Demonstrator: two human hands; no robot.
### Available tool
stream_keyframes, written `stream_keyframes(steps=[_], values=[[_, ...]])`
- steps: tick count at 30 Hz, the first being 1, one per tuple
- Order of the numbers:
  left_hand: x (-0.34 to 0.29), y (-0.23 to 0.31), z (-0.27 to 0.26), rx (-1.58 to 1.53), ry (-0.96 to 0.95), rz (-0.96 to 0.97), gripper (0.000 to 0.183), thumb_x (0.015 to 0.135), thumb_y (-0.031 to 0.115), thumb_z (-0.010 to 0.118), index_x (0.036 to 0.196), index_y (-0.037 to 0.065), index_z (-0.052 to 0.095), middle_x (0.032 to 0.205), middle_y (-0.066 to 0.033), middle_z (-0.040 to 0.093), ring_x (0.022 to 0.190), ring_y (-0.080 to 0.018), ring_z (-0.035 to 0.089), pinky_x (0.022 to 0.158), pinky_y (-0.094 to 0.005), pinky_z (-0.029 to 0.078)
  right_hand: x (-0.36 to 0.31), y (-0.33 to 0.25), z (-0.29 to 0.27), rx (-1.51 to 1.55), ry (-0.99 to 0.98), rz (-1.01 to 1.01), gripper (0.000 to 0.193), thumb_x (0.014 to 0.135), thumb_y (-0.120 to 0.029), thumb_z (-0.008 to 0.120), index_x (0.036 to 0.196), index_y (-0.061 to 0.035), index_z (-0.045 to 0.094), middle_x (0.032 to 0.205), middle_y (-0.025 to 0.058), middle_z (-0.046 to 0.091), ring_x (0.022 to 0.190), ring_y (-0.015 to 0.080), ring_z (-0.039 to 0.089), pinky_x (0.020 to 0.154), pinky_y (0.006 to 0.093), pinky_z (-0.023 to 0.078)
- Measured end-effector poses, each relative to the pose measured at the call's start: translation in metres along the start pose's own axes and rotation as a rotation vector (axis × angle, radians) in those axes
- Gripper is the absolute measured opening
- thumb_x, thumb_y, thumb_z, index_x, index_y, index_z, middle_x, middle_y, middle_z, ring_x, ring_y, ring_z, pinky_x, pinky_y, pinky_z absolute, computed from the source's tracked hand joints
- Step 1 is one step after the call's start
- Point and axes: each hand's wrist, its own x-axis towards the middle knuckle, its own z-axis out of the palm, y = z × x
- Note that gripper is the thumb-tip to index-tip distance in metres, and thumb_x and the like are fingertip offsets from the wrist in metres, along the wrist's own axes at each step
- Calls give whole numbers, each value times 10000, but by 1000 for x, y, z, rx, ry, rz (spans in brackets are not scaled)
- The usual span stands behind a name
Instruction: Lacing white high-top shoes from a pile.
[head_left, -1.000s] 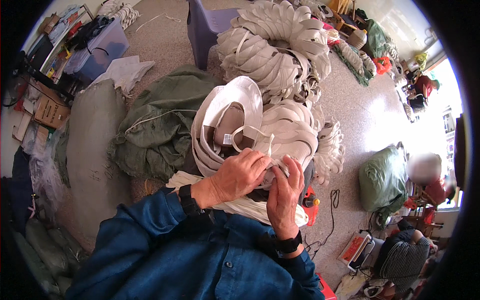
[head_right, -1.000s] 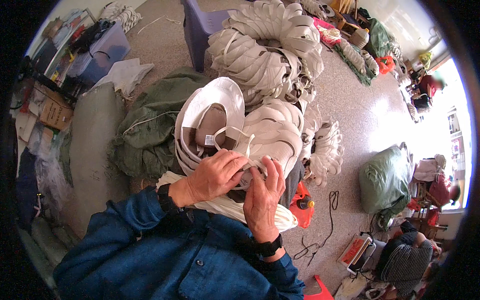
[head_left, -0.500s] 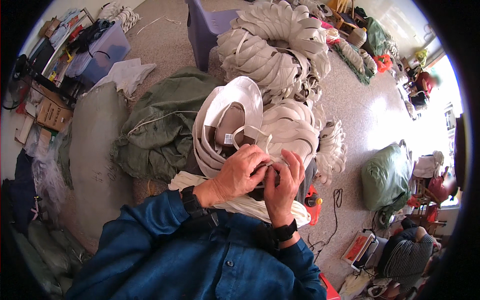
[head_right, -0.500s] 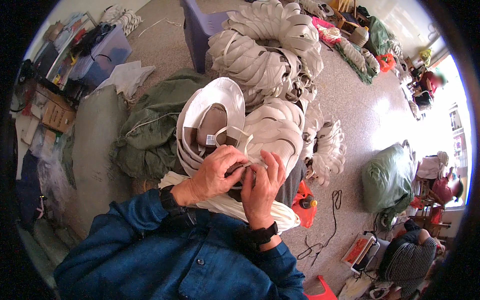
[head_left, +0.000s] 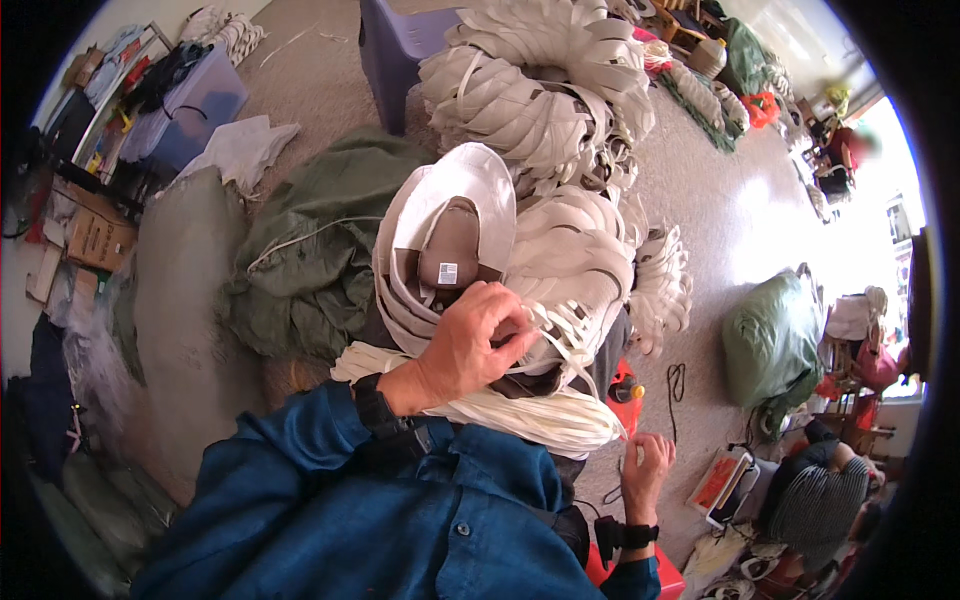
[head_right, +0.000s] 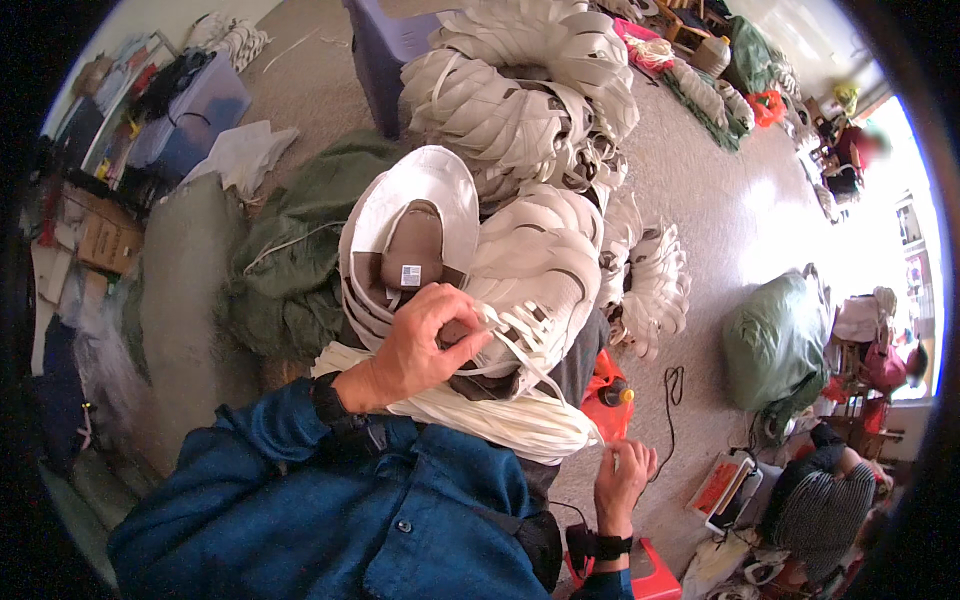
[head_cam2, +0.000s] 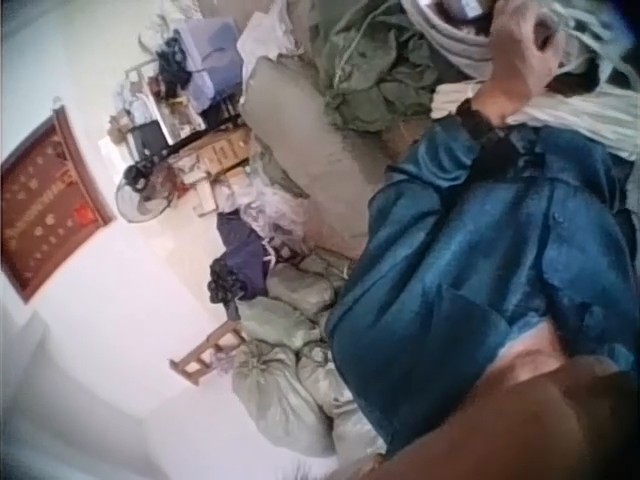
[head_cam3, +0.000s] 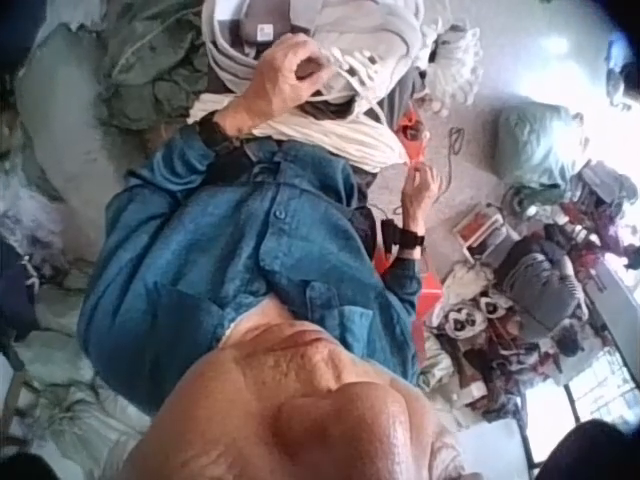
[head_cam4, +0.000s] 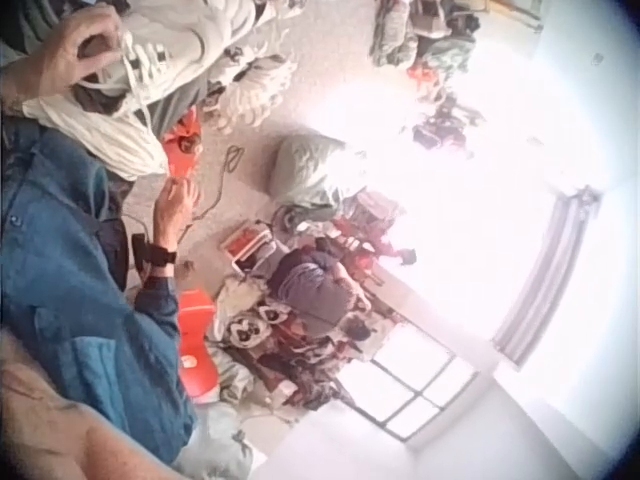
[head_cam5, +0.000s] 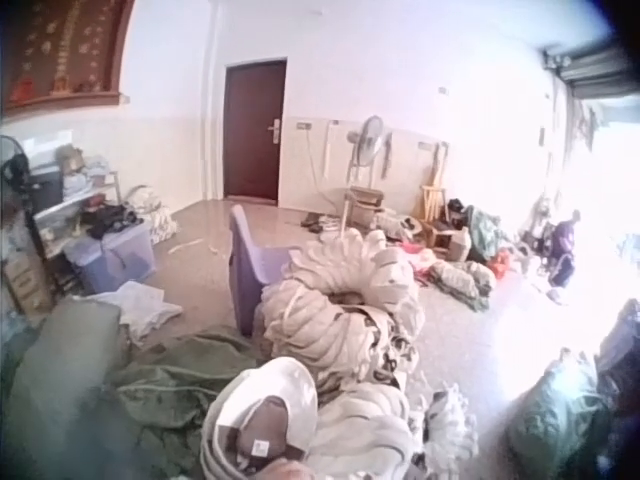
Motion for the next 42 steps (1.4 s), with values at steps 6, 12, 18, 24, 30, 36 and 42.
stream_keyframes(steps=[6,12,18,24,30,36,42], values=[[18,2,1,-350,34,-338,128,899,33,714,961,4,606,896,-42,675,825,-85,618,747,-255,512,56,-98,-2,312,191,-272,305,875,12,604,1179,-10,598,1124,181,650,1109,365,597,1037,466,411],[40,-7,-14,-626,-309,-651,150,985,126,644,1004,-22,664,818,-15,676,684,-41,567,619,-194,460,79,-136,3,660,157,-240,182,925,-27,626,1101,6,593,952,149,639,842,258,656,754,347,514],[49,-15,-20,-673,-573,-712,275,977,287,666,982,12,667,864,-34,635,686,-80,538,617,-226,450,83,-137,8,699,-50,-139,212,936,-179,696,889,5,601,720,118,610,631,221,597,593,339,481],[24,8,-8,126,-332,22,561,836,132,755,1331,28,513,1365,-147,465,1088,-218,554,881,-331,487,80,-131,5,817,-112,-151,202,923,-134,689,819,11,595,700,118,591,632,216,590,614,326,480],[24,6,-12,-41,-330,-168,528,840,49,710,1328,57,509,1167,-98,608,1003,-220,605,862,-341,491,56,-83,-11,865,-221,-1,129,906,-33,631,791,10,588,692,58,579,656,127,571,628,291,466],[4,16,-1,267,-142,230,370,789,113,771,1125,46,630,1009,-72,588,935,-251,576,864,-393,455,51,-89,-16,927,-344,-12,287,984,-220,641,790,-10,607,667,3,570,649,95,536,590,273,429],[-6,21,37,596,-207,397,291,733,156,747,1006,77,681,955,-22,576,941,-209,549,958,-446,354,62,-97,-50,1219,-518,40,374,1003,-343,624,799,-30,609,689,-19,572,628,60,503,562,236,397]])
